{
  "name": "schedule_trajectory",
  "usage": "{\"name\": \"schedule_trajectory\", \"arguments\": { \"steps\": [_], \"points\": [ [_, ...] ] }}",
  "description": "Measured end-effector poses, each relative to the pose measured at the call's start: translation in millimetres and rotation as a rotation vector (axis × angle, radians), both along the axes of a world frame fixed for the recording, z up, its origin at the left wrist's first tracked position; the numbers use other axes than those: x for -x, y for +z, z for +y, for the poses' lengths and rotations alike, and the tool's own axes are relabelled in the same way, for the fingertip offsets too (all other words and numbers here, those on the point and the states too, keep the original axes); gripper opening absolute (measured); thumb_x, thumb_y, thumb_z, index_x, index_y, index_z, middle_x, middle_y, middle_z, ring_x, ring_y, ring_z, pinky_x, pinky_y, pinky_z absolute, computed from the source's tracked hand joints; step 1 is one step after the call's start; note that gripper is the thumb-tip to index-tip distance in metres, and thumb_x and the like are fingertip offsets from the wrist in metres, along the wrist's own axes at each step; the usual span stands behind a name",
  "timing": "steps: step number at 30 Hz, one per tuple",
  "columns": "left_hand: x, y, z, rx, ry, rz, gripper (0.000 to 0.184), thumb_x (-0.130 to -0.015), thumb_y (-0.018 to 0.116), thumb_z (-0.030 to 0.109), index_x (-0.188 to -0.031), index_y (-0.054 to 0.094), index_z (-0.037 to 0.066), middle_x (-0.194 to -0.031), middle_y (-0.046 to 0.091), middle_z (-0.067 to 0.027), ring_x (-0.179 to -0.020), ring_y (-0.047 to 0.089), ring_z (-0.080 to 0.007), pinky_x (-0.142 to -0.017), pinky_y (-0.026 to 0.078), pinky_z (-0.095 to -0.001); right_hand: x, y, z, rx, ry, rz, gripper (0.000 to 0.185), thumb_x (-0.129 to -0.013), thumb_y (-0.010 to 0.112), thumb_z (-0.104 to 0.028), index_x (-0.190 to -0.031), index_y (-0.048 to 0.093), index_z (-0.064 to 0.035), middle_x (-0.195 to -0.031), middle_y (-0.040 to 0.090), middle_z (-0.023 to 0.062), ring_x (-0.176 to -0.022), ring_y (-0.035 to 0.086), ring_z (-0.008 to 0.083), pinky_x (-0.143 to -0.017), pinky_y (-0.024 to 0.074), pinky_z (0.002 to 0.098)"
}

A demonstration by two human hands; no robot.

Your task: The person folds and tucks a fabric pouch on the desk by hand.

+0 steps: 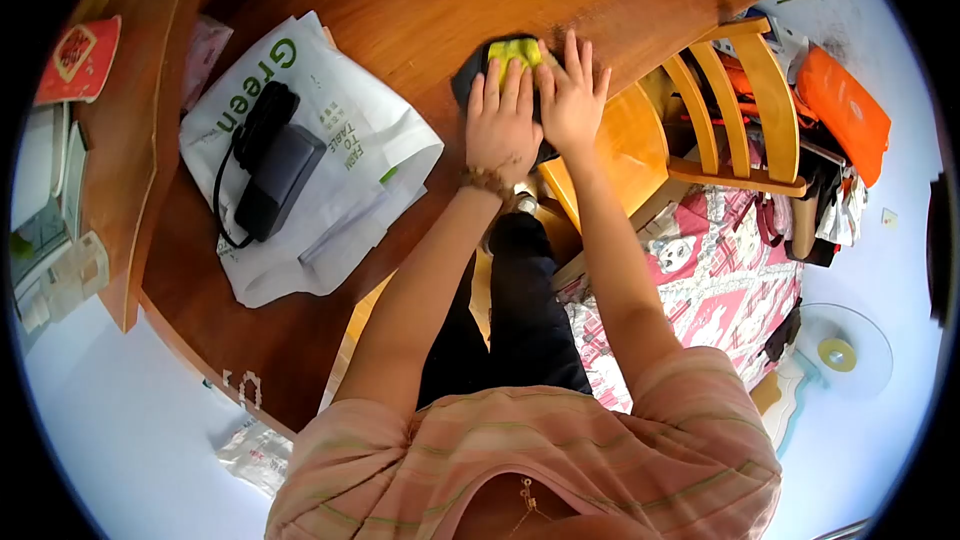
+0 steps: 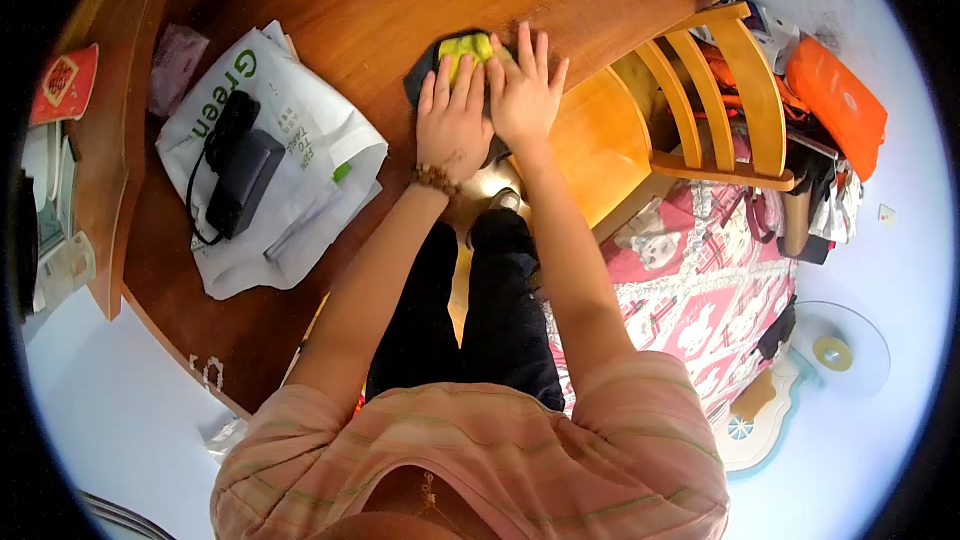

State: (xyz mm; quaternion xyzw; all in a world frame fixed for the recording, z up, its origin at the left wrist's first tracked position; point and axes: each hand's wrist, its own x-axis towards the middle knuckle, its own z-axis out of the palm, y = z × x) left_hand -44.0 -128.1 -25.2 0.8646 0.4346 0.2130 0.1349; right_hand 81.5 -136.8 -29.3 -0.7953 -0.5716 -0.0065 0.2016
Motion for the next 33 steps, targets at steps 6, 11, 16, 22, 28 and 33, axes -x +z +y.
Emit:
{"name": "schedule_trajectory", "arguments": {
  "steps": [6, 11, 16, 22, 28, 33],
  "points": [
    [-39, -4, 31, -0.052, -0.043, -0.056, 0.062, -0.083, 0.062, 0.026, -0.139, 0.051, 0.002, -0.149, 0.046, -0.0143, -0.143, 0.033, -0.0332, -0.12, 0.02, -0.0478, -49, -14, 36, -0.043, -0.006, -0.12, 0.042, -0.101, 0.042, -0.037, -0.14, 0.056, -0.025, -0.155, 0.039, 0.0077, -0.145, 0.03, 0.0306, -0.118, 0.0149, 0.0581],
    [4, 6, -29, 0.095, -0.094, -0.064, 0.056, -0.086, 0.058, 0.023, -0.136, 0.052, -0.001, -0.147, 0.047, -0.0156, -0.142, 0.036, -0.0324, -0.119, 0.023, -0.0467, -3, 5, -39, 0.039, 0.011, 0.006, 0.042, -0.1, 0.049, -0.033, -0.139, 0.057, -0.0181, -0.153, 0.042, 0.0063, -0.146, 0.03, 0.0278, -0.118, 0.0151, 0.0556],
    [-21, 7, -19, 0.129, -0.018, -0.174, 0.049, -0.089, 0.056, 0.018, -0.133, 0.05, -0.002, -0.139, 0.053, -0.0182, -0.139, 0.04, -0.0335, -0.116, 0.027, -0.0481, -11, 6, -45, 0.068, 0.028, 0.004, 0.038, -0.101, 0.047, -0.035, -0.133, 0.062, -0.0191, -0.157, 0.037, 0.0038, -0.148, 0.025, 0.0267, -0.119, 0.0115, 0.0556],
    [-64, 3, 41, 0.024, -0.046, -0.21, 0.054, -0.088, 0.057, 0.018, -0.141, 0.047, 0.012, -0.136, 0.052, -0.0135, -0.131, 0.046, -0.0301, -0.108, 0.032, -0.046, -61, -8, 15, 0.049, 0.081, -0.116, 0.037, -0.101, 0.046, -0.038, -0.127, 0.064, -0.0189, -0.157, 0.036, 0.0036, -0.147, 0.026, 0.0262, -0.119, 0.0133, 0.0554],
    [-41, 5, 19, 0.048, -0.055, -0.05, 0.054, -0.087, 0.058, 0.021, -0.14, 0.051, 0.011, -0.156, 0.036, -0.0037, -0.132, 0.043, -0.0247, -0.105, 0.036, -0.044, -38, -3, -12, -0.113, 0.042, -0.063, 0.036, -0.097, 0.054, -0.032, -0.128, 0.063, -0.0158, -0.147, 0.049, 0.0066, -0.14, 0.04, 0.0283, -0.117, 0.0185, 0.056],
    [-20, 8, -8, 0.107, -0.081, -0.046, 0.057, -0.081, 0.062, 0.015, -0.137, 0.052, 0.01, -0.151, 0.045, -0.0025, -0.13, 0.045, -0.0208, -0.102, 0.037, -0.0407, -5, 9, -52, -0.152, 0.015, 0.034, 0.039, -0.091, 0.06, -0.016, -0.129, 0.061, -0.0082, -0.135, 0.057, 0.011, -0.13, 0.049, 0.0288, -0.116, 0.0258, 0.0518]
  ]
}}
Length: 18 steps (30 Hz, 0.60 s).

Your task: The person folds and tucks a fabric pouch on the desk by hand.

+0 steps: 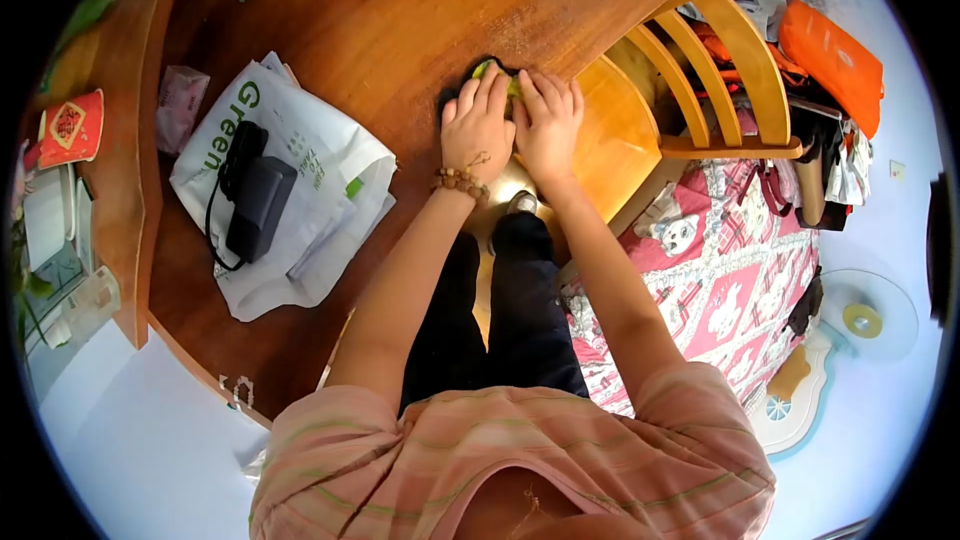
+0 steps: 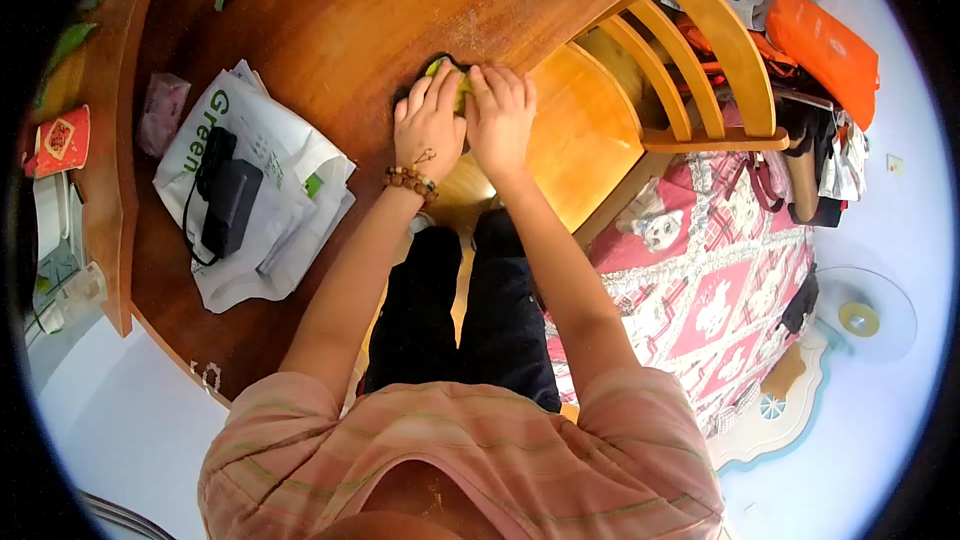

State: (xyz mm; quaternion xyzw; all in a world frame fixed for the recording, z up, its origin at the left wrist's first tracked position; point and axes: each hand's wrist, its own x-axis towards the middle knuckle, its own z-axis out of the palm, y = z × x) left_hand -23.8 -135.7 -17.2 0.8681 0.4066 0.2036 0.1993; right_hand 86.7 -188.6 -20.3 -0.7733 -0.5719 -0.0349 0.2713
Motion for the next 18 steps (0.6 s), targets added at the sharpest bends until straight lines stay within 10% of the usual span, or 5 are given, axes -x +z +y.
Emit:
{"name": "schedule_trajectory", "arguments": {
  "steps": [18],
  "points": [
    [-50, -10, 60, -0.164, -0.131, 0.033, 0.056, -0.083, 0.061, 0.019, -0.137, 0.053, 0.005, -0.145, 0.052, -0.0067, -0.123, 0.05, -0.0222, -0.093, 0.041, -0.0357, -35, 5, 42, 0.3, -0.058, -0.359, 0.046, -0.09, 0.054, -0.017, -0.136, 0.057, -0.0098, -0.153, 0.042, 0.0064, -0.146, 0.032, 0.0218, -0.12, 0.0164, 0.0507]
  ]
}}
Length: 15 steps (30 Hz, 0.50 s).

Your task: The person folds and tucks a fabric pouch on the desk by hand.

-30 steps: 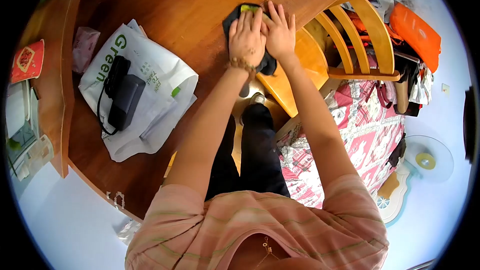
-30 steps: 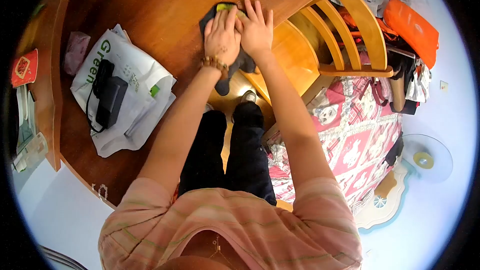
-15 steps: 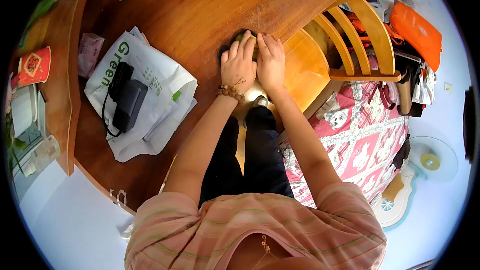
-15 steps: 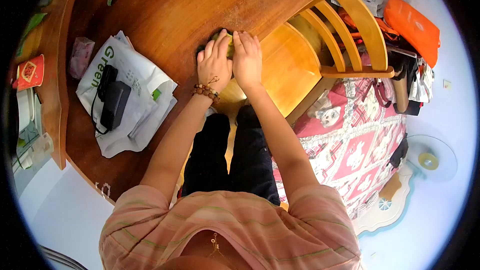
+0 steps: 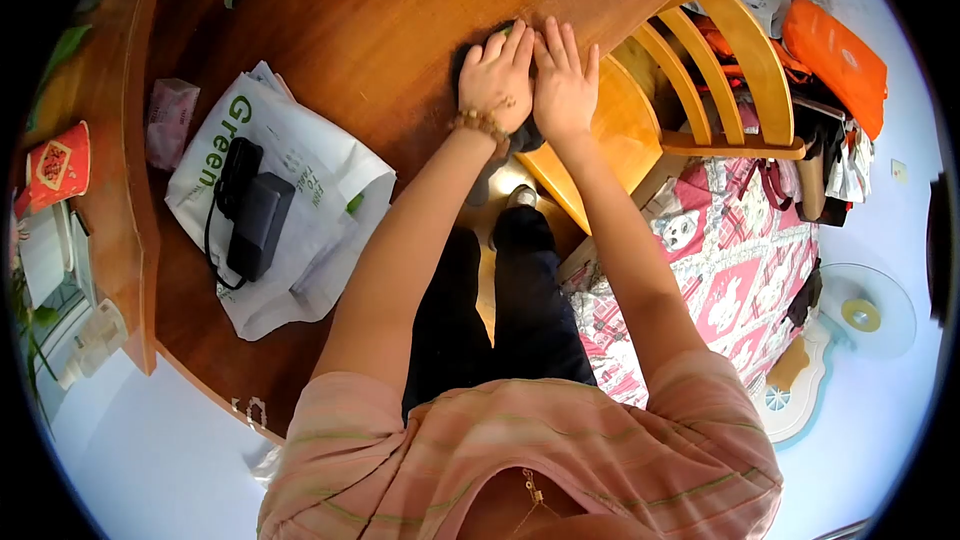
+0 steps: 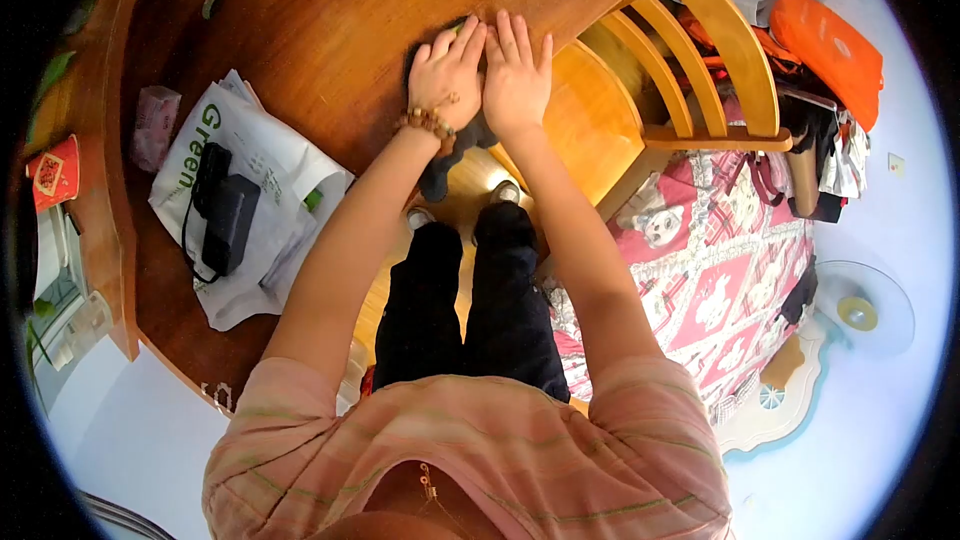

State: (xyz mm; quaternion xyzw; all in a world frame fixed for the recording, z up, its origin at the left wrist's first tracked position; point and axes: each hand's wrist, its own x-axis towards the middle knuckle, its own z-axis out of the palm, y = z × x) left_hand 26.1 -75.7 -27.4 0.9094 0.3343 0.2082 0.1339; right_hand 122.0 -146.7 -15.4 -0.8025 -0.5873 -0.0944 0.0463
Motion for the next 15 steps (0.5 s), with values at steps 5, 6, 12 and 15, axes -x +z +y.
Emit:
{"name": "schedule_trajectory", "arguments": {
  "steps": [5, 6, 12, 15],
  "points": [
    [13, 6, -26, 0.05, 0.021, 0.053, 0.061, -0.082, 0.062, 0.02, -0.14, 0.05, 0.005, -0.147, 0.048, -0.008, -0.13, 0.045, -0.023, -0.098, 0.039, -0.0361, 8, -18, -23, -0.168, -0.054, 0.137, 0.045, -0.088, 0.058, -0.016, -0.132, 0.059, -0.0103, -0.147, 0.048, 0.0073, -0.14, 0.039, 0.0223, -0.117, 0.0209, 0.0505],
    [19, 6, -34, 0.078, 0.012, 0.044, 0.061, -0.083, 0.061, 0.021, -0.14, 0.049, 0.004, -0.148, 0.047, -0.0079, -0.13, 0.045, -0.0227, -0.099, 0.039, -0.036, 15, -16, -32, -0.214, -0.09, 0.211, 0.044, -0.087, 0.059, -0.015, -0.131, 0.059, -0.01, -0.144, 0.05, 0.0072, -0.138, 0.041, 0.0223, -0.116, 0.0223, 0.0503],
    [7, 7, -16, 0.038, -0.062, 0.014, 0.058, -0.083, 0.061, 0.018, -0.139, 0.051, 0.004, -0.147, 0.049, -0.0074, -0.129, 0.046, -0.0223, -0.097, 0.039, -0.0365, 14, -3, -19, -0.266, -0.141, 0.25, 0.038, -0.087, 0.059, -0.014, -0.125, 0.064, -0.0102, -0.13, 0.057, 0.0061, -0.131, 0.046, 0.0228, -0.114, 0.0228, 0.0523],
    [-3, 7, -8, 0.016, -0.073, -0.005, 0.056, -0.083, 0.06, 0.018, -0.137, 0.053, 0.005, -0.145, 0.051, -0.0069, -0.129, 0.046, -0.0228, -0.096, 0.04, -0.0365, 9, -10, -18, -0.267, -0.157, 0.246, 0.039, -0.086, 0.058, -0.013, -0.125, 0.064, -0.0099, -0.129, 0.058, 0.0055, -0.13, 0.047, 0.0228, -0.113, 0.0237, 0.0519]
  ]
}}
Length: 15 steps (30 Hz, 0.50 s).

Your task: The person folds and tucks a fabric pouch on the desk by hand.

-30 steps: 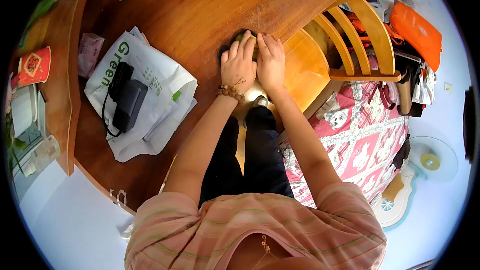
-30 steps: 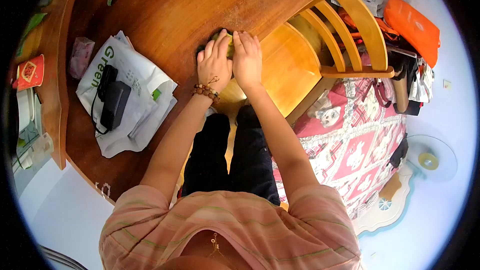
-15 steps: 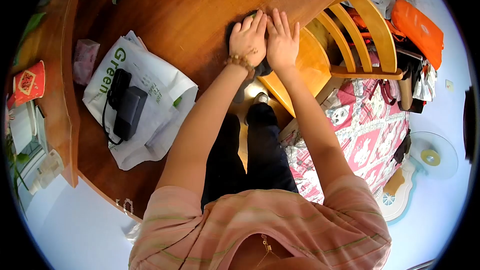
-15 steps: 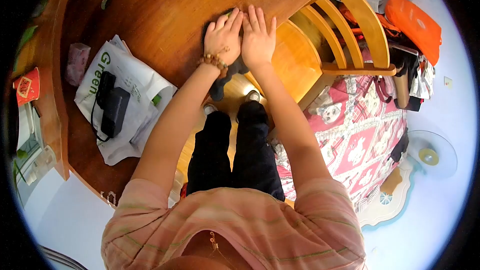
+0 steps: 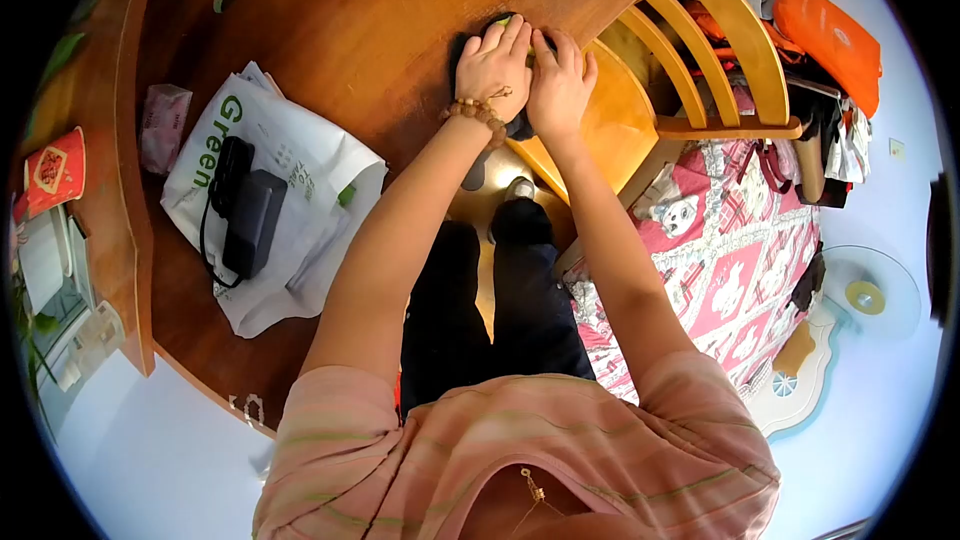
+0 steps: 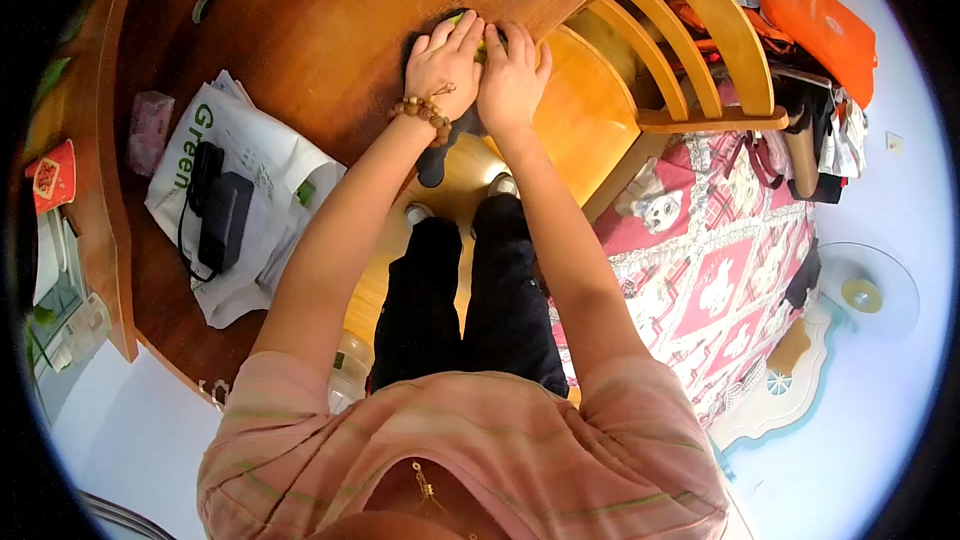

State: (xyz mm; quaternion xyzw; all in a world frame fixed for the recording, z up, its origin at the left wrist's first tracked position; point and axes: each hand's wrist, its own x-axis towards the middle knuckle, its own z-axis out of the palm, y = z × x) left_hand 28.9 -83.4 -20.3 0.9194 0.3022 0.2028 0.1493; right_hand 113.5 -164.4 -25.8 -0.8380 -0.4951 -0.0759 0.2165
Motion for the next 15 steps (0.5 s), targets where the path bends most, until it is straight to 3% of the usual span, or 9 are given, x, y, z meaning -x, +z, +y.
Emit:
{"name": "schedule_trajectory", "arguments": {
  "steps": [7, 11, 13, 15],
  "points": [
    [66, 5, -54, 0.002, 0.166, 0.051, 0.055, -0.081, 0.059, 0.016, -0.135, 0.055, 0.007, -0.145, 0.051, -0.0049, -0.127, 0.048, -0.0212, -0.095, 0.041, -0.0356, 51, -6, -32, 0.011, 0.088, 0.134, 0.042, -0.087, 0.058, -0.015, -0.128, 0.062, -0.0127, -0.133, 0.056, 0.0035, -0.133, 0.046, 0.02, -0.112, 0.0224, 0.0532],
    [33, 1, -32, -0.045, 0.141, -0.011, 0.055, -0.081, 0.058, 0.02, -0.134, 0.056, 0.005, -0.145, 0.051, -0.0061, -0.127, 0.048, -0.022, -0.1, 0.039, -0.0365, 27, -6, -28, 0.016, 0.087, 0.163, 0.043, -0.088, 0.06, -0.02, -0.131, 0.06, -0.0153, -0.139, 0.054, 0.0024, -0.138, 0.041, 0.022, -0.113, 0.0165, 0.0582],
    [1, -3, -15, -0.039, 0.115, -0.041, 0.055, -0.083, 0.058, 0.025, -0.134, 0.056, 0.005, -0.145, 0.051, -0.0067, -0.128, 0.047, -0.0224, -0.103, 0.037, -0.0387, 1, -3, -14, -0.012, 0.022, 0.043, 0.041, -0.091, 0.058, -0.021, -0.132, 0.059, -0.0147, -0.142, 0.052, 0.0034, -0.14, 0.039, 0.0253, -0.114, 0.0142, 0.0585],
    [-27, -13, -5, -0.159, 0.126, -0.056, 0.051, -0.085, 0.055, 0.027, -0.131, 0.059, 0.004, -0.14, 0.056, -0.0082, -0.126, 0.049, -0.0225, -0.102, 0.037, -0.0407, -24, -8, -3, -0.023, 0.01, 0.028, 0.041, -0.091, 0.058, -0.022, -0.131, 0.059, -0.0142, -0.143, 0.052, 0.0036, -0.14, 0.039, 0.0262, -0.114, 0.0135, 0.0588]
  ]
}}
